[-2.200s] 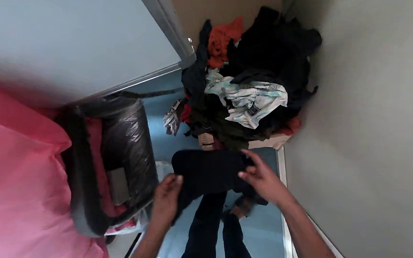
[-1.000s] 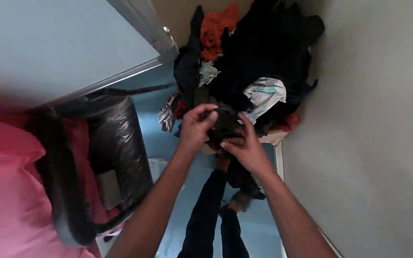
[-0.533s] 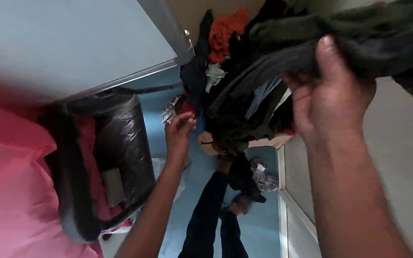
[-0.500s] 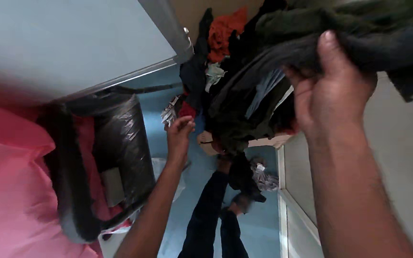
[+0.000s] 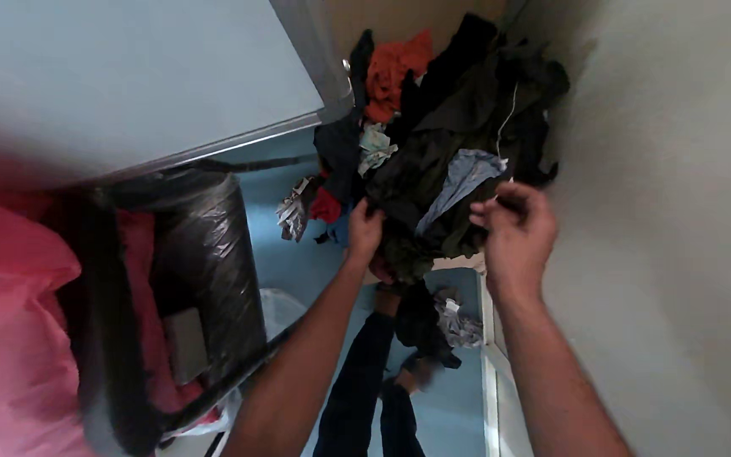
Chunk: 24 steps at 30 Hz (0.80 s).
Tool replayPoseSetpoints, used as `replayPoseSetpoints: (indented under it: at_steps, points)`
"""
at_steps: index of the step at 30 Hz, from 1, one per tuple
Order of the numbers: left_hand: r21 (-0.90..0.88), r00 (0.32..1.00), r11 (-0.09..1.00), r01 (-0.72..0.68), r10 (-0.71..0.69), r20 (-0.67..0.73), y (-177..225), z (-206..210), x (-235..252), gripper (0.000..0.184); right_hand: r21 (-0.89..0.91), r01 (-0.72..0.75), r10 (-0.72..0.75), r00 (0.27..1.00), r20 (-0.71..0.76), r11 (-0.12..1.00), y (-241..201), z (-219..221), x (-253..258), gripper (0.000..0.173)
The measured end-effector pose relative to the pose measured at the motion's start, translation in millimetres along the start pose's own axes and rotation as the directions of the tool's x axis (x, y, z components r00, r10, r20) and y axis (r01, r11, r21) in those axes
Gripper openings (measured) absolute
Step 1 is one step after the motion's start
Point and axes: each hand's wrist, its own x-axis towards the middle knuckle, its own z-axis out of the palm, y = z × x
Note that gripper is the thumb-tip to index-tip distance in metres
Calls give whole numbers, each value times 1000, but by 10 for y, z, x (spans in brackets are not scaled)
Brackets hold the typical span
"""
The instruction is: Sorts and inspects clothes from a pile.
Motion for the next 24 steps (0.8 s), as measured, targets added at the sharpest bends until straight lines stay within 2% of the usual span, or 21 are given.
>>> replayPoseSetpoints:
  at_steps: [2, 4, 5, 7, 9, 12, 13, 15, 17, 18, 20, 24]
  points:
    - [169, 981, 966, -194, 192, 32, 294, 27, -174, 26, -98, -24, 33, 995, 91, 995, 145, 69, -165, 47]
    - [294, 928, 881, -372, 346, 139, 538, 154, -422, 25, -201, -3, 43, 980, 196, 980, 269, 229, -237, 77]
    - [341, 898, 831, -439, 393, 197, 615, 249, -541, 25, -253, 37, 17, 978, 210, 967, 316, 313, -239, 80]
    - [413, 865, 761, -501, 424, 268, 711, 412, -720, 26, -282, 104, -58, 984, 166, 954, 364, 391, -149, 51]
    - [409, 849, 744, -528, 445, 285, 762, 472, -828, 29, -226, 114, -93, 991, 101, 967, 416, 361, 84, 38]
    - [284, 852, 805, -521, 476, 216, 682, 418, -977, 28, -72, -61, 63, 998, 17, 996, 329, 236, 407, 31]
    - [256, 884, 848, -464, 425, 194, 599, 365, -968, 27, 12, -123, 123, 992, -16, 992, 280, 200, 496, 29]
    - [271, 971, 941, -202, 157, 180, 356, 207, -826, 28, 188, -187, 201, 978, -56, 964, 184, 137, 640, 26]
    - [334, 984, 941, 57, -109, 138, 69, 64, -536, 30, 330, -203, 246, 965, -95, 922, 122, 98, 746, 24]
    - [370, 979, 922, 117, -170, 112, -75, 22, -367, 31, 385, -210, 271, 956, -110, 898, 102, 88, 789, 25]
    - [475, 974, 871, 125, -198, 107, -261, -22, -52, 32, 430, -236, 316, 941, -124, 872, 128, 89, 849, 30]
    - [685, 975, 725, 68, -194, 109, -445, -30, 381, 41, 318, -279, 328, 939, -109, 906, 313, 165, 817, 32]
